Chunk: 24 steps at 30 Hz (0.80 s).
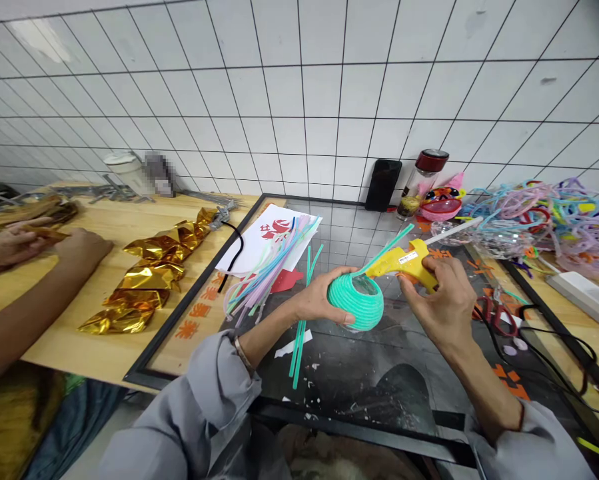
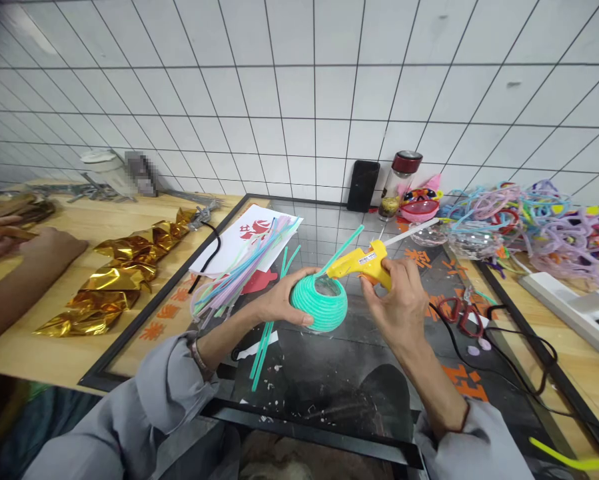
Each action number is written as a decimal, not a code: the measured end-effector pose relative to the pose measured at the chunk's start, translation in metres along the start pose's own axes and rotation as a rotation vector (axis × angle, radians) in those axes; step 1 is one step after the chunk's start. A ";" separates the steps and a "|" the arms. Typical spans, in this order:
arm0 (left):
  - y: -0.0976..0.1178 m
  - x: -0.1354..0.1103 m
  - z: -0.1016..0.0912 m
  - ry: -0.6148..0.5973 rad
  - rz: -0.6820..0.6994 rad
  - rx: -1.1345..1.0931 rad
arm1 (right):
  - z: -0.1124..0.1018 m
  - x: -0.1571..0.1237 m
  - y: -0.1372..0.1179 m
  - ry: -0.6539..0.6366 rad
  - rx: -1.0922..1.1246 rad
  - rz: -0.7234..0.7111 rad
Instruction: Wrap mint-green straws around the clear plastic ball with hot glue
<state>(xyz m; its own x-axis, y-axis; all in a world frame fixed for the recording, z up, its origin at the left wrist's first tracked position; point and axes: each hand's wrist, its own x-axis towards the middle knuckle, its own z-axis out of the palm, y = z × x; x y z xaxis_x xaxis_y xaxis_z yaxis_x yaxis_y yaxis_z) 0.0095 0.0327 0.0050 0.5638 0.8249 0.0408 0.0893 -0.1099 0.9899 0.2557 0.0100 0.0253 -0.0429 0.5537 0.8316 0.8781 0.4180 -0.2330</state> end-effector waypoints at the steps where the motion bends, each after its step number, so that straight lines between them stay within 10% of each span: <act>1: 0.000 0.000 0.000 -0.001 0.000 0.000 | 0.000 0.000 0.001 0.010 0.009 -0.014; 24: 0.000 0.000 0.000 -0.034 -0.030 -0.008 | -0.010 0.006 0.005 -0.023 0.079 -0.150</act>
<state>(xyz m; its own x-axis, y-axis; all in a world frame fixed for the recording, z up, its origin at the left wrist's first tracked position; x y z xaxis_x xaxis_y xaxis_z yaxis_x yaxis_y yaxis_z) 0.0095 0.0324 0.0051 0.5883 0.8086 0.0069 0.1002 -0.0814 0.9916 0.2651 0.0083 0.0345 -0.1819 0.4966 0.8487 0.8208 0.5520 -0.1471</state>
